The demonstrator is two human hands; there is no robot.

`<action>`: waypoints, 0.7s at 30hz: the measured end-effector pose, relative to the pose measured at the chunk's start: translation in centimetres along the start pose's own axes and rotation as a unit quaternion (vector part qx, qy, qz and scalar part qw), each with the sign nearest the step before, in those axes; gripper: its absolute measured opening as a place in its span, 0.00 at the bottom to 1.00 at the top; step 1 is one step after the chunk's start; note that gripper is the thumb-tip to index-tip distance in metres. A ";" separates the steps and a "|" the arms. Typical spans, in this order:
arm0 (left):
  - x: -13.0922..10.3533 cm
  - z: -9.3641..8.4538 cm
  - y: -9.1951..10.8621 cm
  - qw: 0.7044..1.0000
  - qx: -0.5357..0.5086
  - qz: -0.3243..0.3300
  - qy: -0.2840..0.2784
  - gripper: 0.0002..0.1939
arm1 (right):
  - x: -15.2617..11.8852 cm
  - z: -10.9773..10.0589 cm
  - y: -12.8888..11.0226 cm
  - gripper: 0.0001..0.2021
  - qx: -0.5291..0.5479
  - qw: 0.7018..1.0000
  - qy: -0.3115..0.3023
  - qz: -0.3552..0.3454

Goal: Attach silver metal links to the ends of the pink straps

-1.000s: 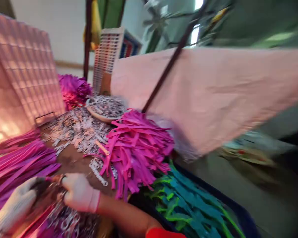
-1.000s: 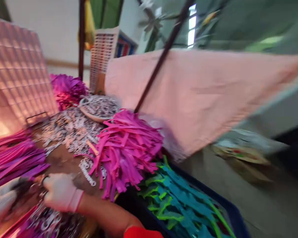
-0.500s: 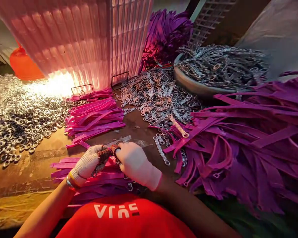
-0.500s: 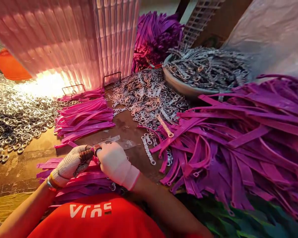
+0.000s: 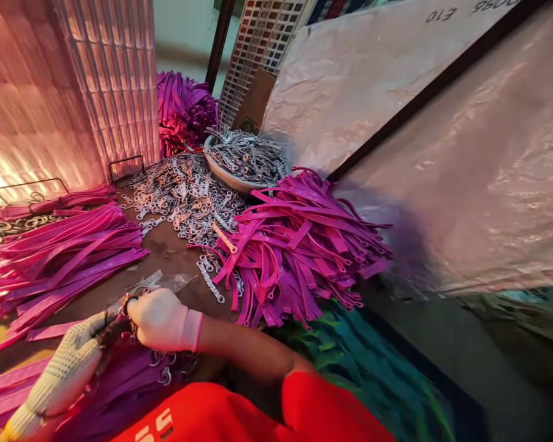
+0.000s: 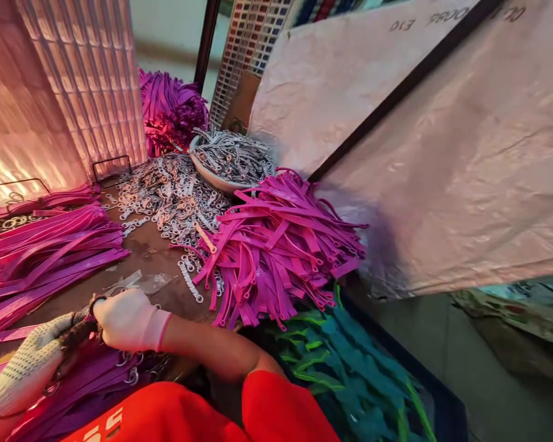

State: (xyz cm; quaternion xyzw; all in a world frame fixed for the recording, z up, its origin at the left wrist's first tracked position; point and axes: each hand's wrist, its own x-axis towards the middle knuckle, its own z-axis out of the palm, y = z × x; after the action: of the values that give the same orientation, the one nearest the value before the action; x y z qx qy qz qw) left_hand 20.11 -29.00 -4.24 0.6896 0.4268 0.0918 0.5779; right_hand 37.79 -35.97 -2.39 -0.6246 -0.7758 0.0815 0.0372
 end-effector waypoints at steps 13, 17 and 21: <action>0.2 -3.4 0.8 0.981 -0.157 -0.114 -0.016 0.22 | 0.5 -1.5 4.8 0.10 -0.037 0.993 -0.104 -0.051; 1.0 -3.4 0.7 0.883 -0.432 -0.177 0.037 0.08 | 4.3 -3.2 12.0 0.14 -0.118 0.989 -0.048 0.079; 1.6 -2.0 1.2 0.808 -0.551 -0.201 0.056 0.08 | 7.4 -3.3 17.7 0.14 -0.154 0.979 -0.057 0.123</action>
State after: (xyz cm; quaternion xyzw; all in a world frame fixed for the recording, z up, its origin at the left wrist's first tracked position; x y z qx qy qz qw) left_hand 20.45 -26.40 -3.10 0.1477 0.4653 0.2315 0.8415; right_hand 53.79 -24.83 -2.53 -0.7075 -0.6974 0.0004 -0.1143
